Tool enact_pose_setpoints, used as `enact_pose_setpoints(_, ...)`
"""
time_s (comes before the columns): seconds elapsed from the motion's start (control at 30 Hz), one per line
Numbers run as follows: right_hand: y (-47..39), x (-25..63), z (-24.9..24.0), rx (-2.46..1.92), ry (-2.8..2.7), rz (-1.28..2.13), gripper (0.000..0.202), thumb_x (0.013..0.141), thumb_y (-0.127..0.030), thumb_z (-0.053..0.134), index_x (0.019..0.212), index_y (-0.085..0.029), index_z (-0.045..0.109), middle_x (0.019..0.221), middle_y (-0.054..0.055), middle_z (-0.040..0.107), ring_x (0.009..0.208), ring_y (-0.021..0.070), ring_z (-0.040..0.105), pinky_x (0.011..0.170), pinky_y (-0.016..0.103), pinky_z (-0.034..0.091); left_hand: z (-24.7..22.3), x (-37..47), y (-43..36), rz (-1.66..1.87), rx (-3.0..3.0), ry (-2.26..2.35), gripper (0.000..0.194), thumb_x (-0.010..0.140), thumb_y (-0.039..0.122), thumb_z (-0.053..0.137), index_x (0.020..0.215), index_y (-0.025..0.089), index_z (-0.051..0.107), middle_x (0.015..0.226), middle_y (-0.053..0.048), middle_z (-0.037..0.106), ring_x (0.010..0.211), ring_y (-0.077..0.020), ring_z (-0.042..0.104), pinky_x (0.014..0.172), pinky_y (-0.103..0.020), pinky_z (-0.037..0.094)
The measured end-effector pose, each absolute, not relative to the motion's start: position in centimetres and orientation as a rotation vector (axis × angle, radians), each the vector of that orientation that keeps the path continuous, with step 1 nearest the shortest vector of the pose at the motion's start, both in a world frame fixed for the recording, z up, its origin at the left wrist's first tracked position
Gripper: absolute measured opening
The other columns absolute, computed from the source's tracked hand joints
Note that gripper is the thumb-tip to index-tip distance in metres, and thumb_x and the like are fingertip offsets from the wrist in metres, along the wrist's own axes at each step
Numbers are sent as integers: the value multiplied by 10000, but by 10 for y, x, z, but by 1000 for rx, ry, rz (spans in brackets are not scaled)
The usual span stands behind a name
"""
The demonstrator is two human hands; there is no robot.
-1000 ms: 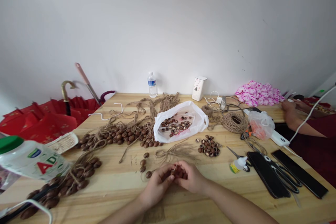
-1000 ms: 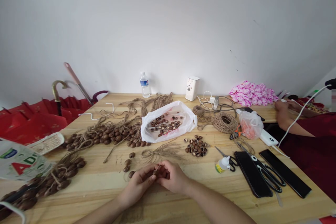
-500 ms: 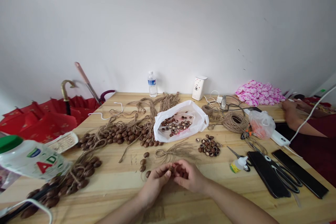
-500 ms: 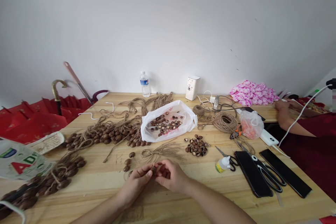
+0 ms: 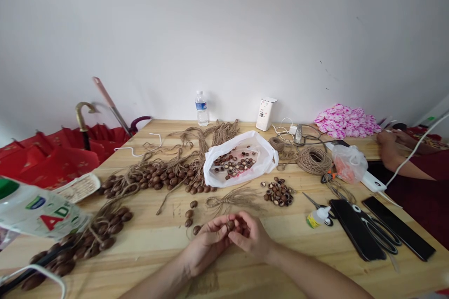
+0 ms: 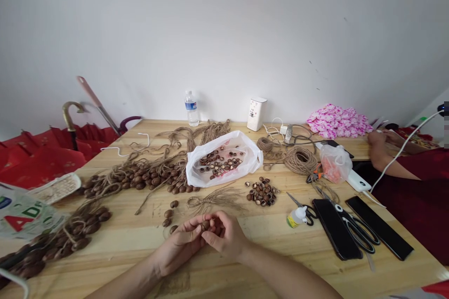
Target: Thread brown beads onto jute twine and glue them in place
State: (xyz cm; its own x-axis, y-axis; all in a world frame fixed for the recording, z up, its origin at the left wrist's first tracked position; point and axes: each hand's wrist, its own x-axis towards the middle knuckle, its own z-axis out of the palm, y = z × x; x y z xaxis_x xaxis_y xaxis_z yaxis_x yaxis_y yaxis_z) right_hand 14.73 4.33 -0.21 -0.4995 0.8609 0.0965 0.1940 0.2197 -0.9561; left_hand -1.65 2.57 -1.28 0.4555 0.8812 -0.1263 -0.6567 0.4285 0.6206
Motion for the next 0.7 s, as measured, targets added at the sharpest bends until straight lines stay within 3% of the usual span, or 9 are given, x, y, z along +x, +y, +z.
enact_pose_setpoints(0.3, 43, 147, -4, -999, -2039, 1025, 155, 778, -323, 575, 813, -189, 507, 657, -28, 457, 575, 105, 398, 507, 207, 338, -8, -15, 23, 998, 561, 561, 260, 655, 228, 751, 907, 177, 716, 902, -78, 726, 930, -217, 635, 984, -407, 350)
enact_pose_setpoints(0.7, 44, 148, -5, -930, -2052, 1034, 172, 783, -306, 553, 725, -198, 431, 624, -43, 403, 537, 93, 366, 489, 208, 313, -9, -15, 21, 1016, 532, 590, 260, 628, 218, 768, 880, 164, 727, 901, -74, 741, 906, -211, 646, 977, -398, 362)
